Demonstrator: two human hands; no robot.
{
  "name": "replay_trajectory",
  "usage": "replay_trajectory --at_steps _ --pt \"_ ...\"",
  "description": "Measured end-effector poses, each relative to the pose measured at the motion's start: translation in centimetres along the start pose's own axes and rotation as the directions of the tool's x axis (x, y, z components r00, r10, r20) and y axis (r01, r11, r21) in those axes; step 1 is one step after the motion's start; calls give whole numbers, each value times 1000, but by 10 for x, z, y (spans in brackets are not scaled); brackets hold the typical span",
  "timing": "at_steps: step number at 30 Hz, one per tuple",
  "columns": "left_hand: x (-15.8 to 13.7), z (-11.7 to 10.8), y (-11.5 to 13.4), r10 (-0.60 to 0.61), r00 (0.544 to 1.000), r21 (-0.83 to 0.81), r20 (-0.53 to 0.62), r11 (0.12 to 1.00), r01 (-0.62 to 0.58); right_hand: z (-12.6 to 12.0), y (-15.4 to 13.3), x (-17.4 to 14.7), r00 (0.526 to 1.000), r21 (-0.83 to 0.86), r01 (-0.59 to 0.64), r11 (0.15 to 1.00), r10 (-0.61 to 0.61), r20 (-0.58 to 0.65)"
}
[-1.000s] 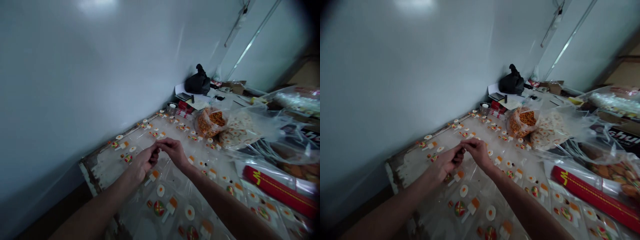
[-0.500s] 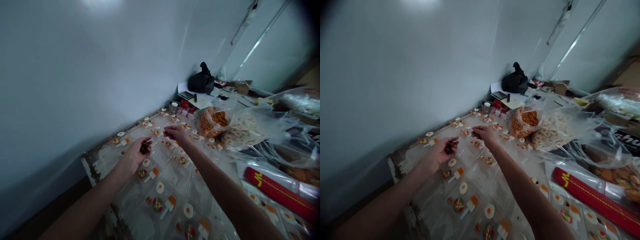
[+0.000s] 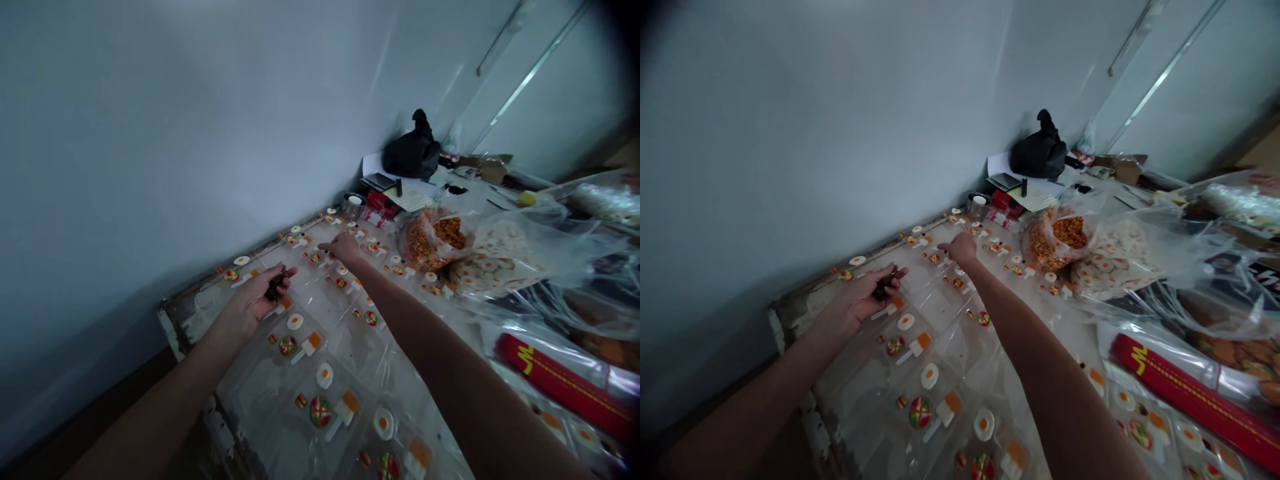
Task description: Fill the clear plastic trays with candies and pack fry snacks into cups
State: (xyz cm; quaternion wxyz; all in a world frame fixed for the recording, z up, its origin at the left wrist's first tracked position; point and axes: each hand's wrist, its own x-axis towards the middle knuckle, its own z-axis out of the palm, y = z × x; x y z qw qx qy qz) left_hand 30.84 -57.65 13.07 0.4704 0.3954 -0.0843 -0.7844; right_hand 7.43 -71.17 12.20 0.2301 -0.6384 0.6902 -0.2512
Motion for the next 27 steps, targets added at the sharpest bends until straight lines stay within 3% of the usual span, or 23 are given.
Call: replay_trajectory --at_steps 7,14,18,20,22,24,27 --pt "1 1 -5 17 1000 6 3 1000 -17 -12 6 -24 995 -9 98 995 -98 27" --pt "4 17 -13 51 997 48 -52 998 -49 -2 3 -13 992 -29 113 993 -114 -61" --pt "8 21 -16 30 997 47 -72 999 -26 -6 -2 -22 993 37 91 995 -87 -81" --pt "9 24 -18 17 997 44 -77 999 -14 -16 -7 -39 989 140 148 979 -142 -46" --pt "10 30 -23 4 996 36 -91 999 -1 -30 -13 -60 963 292 244 925 -267 41" --pt "9 40 -28 -18 996 32 -86 999 21 -46 -19 -80 902 418 316 852 -406 145" --pt "7 63 -36 -56 998 15 0 998 56 -72 -23 -98 831 513 275 813 -469 299"
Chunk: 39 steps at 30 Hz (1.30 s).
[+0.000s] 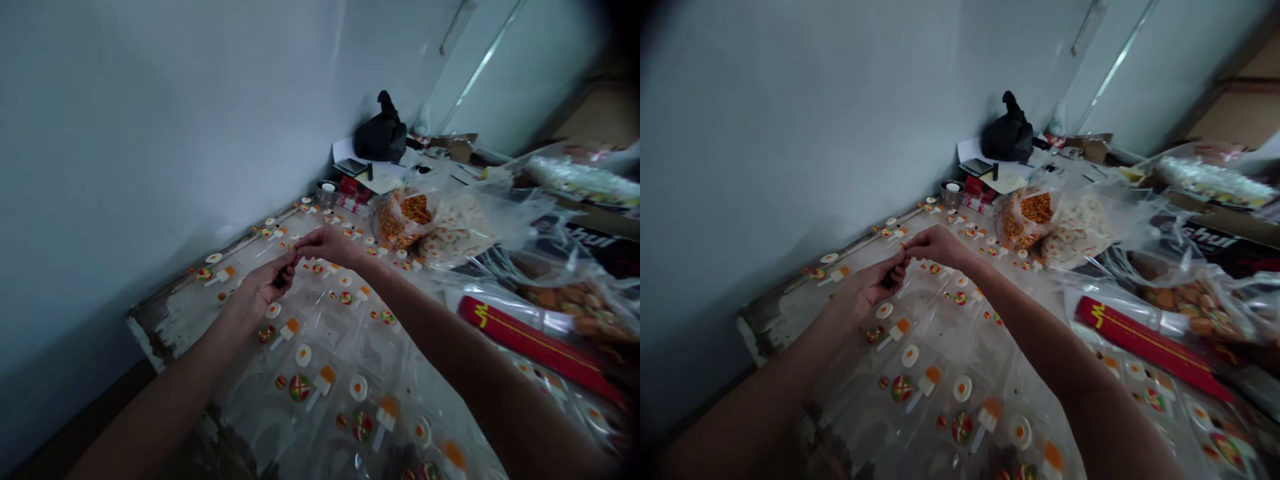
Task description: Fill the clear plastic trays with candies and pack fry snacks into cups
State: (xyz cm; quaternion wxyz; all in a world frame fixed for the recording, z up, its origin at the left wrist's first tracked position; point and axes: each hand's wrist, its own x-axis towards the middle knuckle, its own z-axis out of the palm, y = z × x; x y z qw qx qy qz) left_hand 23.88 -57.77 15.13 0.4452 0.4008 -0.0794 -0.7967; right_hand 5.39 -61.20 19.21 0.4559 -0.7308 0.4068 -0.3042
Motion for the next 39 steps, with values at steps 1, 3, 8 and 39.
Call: replay_trajectory --at_steps 1,3,8,39 --pt "0 9 -3 -12 999 -13 37 1000 12 -6 -5 -5 999 51 -40 998 39 30" --pt "-1 29 -8 -31 994 -35 100 999 35 -20 -12 -12 989 169 -148 974 141 54" --pt "1 68 -29 -53 988 -6 143 998 55 -44 -9 -36 934 400 -322 858 358 -17" --pt "-2 14 -24 -88 995 38 38 996 86 -2 36 -53 968 -501 -115 858 -16 -249"
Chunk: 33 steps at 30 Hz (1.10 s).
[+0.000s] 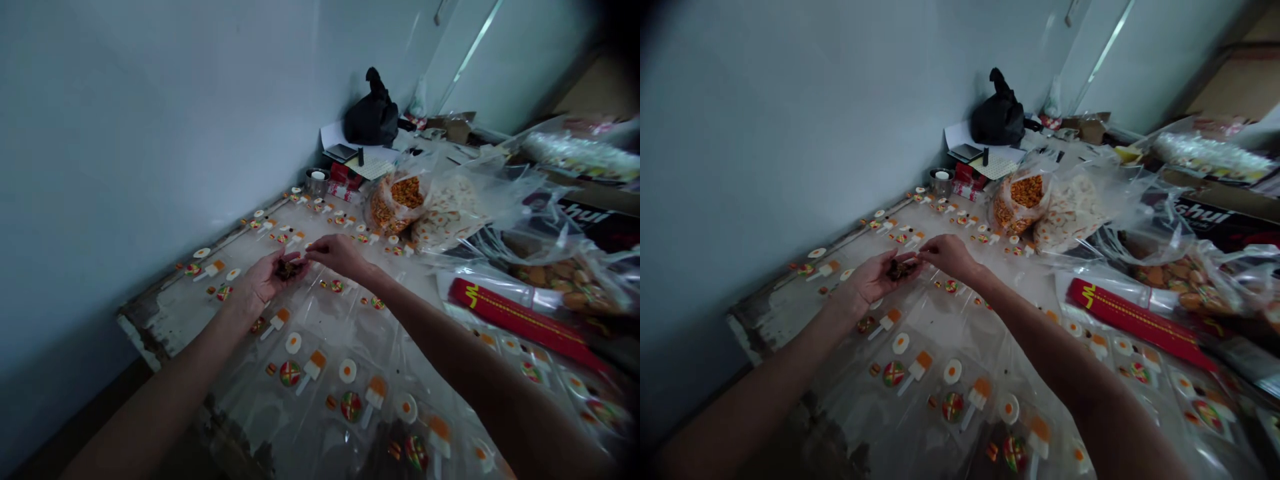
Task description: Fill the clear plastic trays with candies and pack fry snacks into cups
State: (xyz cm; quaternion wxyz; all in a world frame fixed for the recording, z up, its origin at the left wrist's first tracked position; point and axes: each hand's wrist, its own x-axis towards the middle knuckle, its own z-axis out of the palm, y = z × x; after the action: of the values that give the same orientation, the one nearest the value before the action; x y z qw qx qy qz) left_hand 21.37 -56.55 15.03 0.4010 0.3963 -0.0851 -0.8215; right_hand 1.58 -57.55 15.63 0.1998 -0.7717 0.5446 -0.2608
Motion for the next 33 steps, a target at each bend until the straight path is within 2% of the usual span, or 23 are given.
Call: replay_trajectory --at_steps 2,5,7,10,12,14,16,19,22,24,27,30,33 --pt "1 11 -5 24 1000 15 8 1000 -24 0 -8 -7 999 9 12 1000 -12 46" --pt "8 38 -15 20 1000 25 18 999 -21 -8 -7 -11 992 71 -124 990 123 17" --pt "14 57 -24 -7 999 -11 33 1000 8 -21 1 -14 979 205 -194 959 203 -23" --pt "19 72 -33 -43 997 -74 70 996 48 -47 13 -25 967 348 -199 916 242 -83" --pt "20 69 -35 -52 998 -84 47 995 56 -58 21 -39 955 276 -204 939 253 -155" --pt "19 59 -33 -49 999 -66 10 997 50 -58 28 -54 952 148 -220 964 245 -184" --pt "17 46 -29 -35 999 -35 20 999 35 -48 36 -67 968 49 -208 977 212 -136" --pt "14 34 -25 -37 996 -10 82 999 37 -26 47 -76 992 -108 -116 987 111 -52" --pt "14 33 -26 -59 990 -16 128 998 61 -15 54 -75 1000 -275 -14 961 15 0" --pt "15 34 -29 -64 987 -17 145 998 68 -16 55 -74 999 -325 40 945 -31 33" --pt "18 34 -35 -72 988 -3 139 997 74 -23 51 -77 1000 -267 -2 964 -3 -19" --pt "23 34 -43 -105 985 19 139 994 103 -27 39 -85 987 -55 -101 993 93 -134" --pt "29 39 -51 -127 980 39 150 992 123 -23 24 -91 989 127 -65 990 81 -126"
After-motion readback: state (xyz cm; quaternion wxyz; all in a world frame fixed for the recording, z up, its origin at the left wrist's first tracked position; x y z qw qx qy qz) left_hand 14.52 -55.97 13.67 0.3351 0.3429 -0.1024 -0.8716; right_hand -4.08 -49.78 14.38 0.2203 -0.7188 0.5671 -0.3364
